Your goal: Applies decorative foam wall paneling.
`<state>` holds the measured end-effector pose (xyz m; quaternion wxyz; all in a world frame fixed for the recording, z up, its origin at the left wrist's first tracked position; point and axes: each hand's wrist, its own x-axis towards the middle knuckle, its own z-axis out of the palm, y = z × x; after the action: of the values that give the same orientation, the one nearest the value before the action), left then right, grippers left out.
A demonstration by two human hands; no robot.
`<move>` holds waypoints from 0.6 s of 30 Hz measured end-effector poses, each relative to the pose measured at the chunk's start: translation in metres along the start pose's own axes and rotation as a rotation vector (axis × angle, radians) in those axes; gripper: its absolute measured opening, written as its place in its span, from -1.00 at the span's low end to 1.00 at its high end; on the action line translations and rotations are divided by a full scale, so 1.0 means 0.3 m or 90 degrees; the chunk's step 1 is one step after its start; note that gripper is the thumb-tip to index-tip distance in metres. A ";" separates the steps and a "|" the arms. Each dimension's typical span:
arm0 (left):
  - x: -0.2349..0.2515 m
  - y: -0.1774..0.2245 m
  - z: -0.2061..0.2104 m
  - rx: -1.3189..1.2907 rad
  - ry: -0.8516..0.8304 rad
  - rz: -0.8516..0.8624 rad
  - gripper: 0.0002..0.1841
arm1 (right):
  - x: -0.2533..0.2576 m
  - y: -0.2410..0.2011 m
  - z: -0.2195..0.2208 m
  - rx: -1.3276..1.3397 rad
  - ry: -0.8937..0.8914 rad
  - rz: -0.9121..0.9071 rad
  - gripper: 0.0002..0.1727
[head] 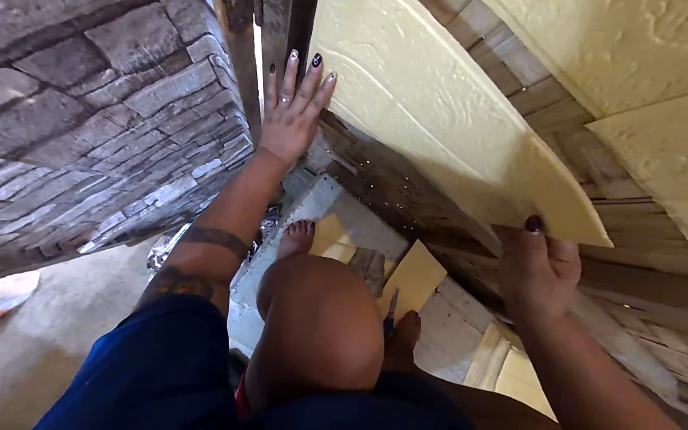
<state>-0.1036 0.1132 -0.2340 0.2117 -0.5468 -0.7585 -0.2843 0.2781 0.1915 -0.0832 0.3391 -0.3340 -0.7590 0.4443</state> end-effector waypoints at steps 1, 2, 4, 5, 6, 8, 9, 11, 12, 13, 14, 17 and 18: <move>0.000 0.002 0.004 -0.001 0.000 -0.002 -0.48 | -0.001 0.005 -0.001 0.002 0.001 0.003 -0.75; -0.001 0.003 0.008 -0.002 0.001 -0.005 -0.48 | -0.002 0.010 -0.003 0.006 0.001 0.005 -0.74; 0.000 0.004 0.011 -0.004 -0.002 -0.009 -0.48 | -0.006 0.019 -0.003 0.014 -0.001 0.011 -0.75; 0.000 0.004 0.011 -0.004 -0.004 -0.009 -0.48 | -0.008 0.021 -0.003 0.017 -0.002 0.014 -0.76; -0.001 0.003 0.011 -0.005 -0.005 -0.010 -0.47 | -0.010 0.023 -0.002 0.018 -0.003 0.015 -0.76; -0.005 -0.002 0.006 -0.029 0.014 -0.002 -0.45 | -0.011 0.026 0.003 0.021 0.003 0.019 -0.76; -0.011 -0.006 0.000 -0.063 0.035 0.003 -0.45 | -0.011 0.027 0.005 0.023 0.005 0.022 -0.76; -0.019 -0.014 -0.012 -0.158 0.096 0.000 -0.48 | -0.010 0.028 0.007 0.030 0.005 0.026 -0.76; -0.016 -0.015 -0.020 -0.208 0.138 -0.005 -0.52 | -0.010 0.028 0.007 0.034 0.005 0.029 -0.75; -0.005 -0.013 -0.029 -0.253 0.184 -0.015 -0.57 | -0.010 0.029 0.009 0.039 0.009 0.031 -0.75; 0.014 -0.007 -0.044 -0.298 0.223 -0.032 -0.60 | -0.012 0.027 0.010 0.038 0.010 0.036 -0.75; 0.123 0.024 -0.133 -0.421 0.286 -0.113 -0.47 | -0.014 0.019 0.011 0.036 0.006 0.043 -0.76; 0.164 0.025 -0.158 -0.458 0.292 -0.134 -0.44 | -0.012 0.015 0.012 0.037 0.004 0.041 -0.76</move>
<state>-0.1114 0.1186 -0.1659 0.1404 -0.4280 -0.5964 -0.6644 0.2780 0.1886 -0.0894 0.3365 -0.3498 -0.7337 0.4755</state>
